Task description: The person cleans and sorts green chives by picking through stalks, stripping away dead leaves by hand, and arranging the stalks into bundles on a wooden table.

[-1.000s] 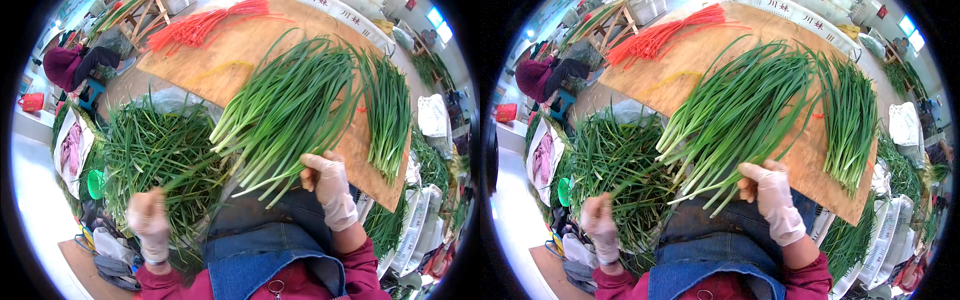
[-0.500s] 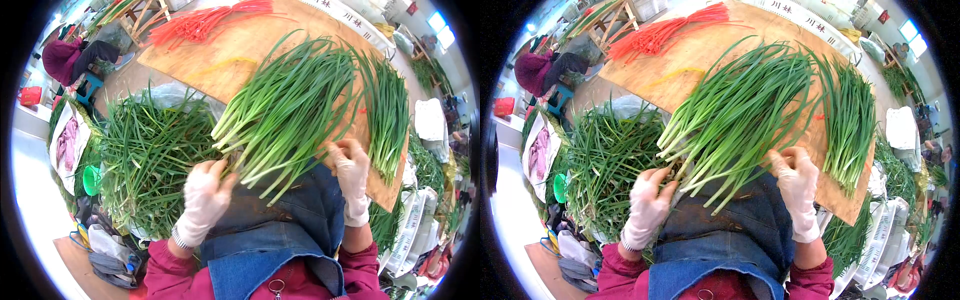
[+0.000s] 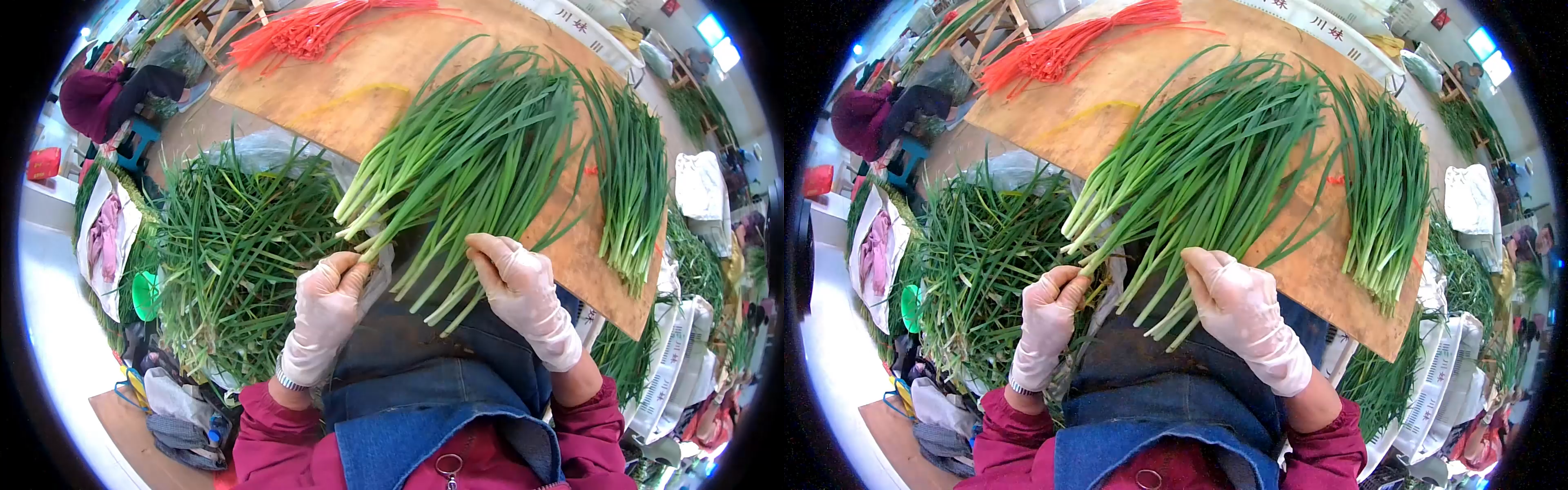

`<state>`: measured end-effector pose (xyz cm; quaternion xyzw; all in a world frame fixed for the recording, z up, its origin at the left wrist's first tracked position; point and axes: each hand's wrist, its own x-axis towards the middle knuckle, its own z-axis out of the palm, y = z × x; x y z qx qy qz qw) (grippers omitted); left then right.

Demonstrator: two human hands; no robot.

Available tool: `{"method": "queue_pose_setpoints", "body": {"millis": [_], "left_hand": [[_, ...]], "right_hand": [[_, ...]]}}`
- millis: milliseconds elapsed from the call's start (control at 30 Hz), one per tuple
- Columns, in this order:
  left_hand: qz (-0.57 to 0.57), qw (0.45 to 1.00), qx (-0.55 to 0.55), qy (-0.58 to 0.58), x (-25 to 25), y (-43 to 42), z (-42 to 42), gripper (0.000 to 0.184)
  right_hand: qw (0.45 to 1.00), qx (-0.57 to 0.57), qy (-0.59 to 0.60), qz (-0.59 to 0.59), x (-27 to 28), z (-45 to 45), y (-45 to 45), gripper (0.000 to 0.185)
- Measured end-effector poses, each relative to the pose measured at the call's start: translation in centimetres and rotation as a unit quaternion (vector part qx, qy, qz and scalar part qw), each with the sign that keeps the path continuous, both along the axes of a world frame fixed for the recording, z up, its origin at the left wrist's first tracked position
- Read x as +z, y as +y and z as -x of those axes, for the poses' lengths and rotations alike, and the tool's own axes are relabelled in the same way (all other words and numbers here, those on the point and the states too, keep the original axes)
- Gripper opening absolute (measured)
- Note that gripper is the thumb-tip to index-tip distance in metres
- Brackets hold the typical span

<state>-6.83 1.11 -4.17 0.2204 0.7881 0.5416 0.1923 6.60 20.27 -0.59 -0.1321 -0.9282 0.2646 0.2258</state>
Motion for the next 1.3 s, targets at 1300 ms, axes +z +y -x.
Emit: {"method": "queue_pose_setpoints", "body": {"millis": [1300], "left_hand": [[-0.145,0.971,-0.022,-0.187,3.3,3.4,-4.9,0.006]], "right_hand": [[0.709,-0.127,-0.011,0.694,1.6,1.3,-2.8,0.023]]}}
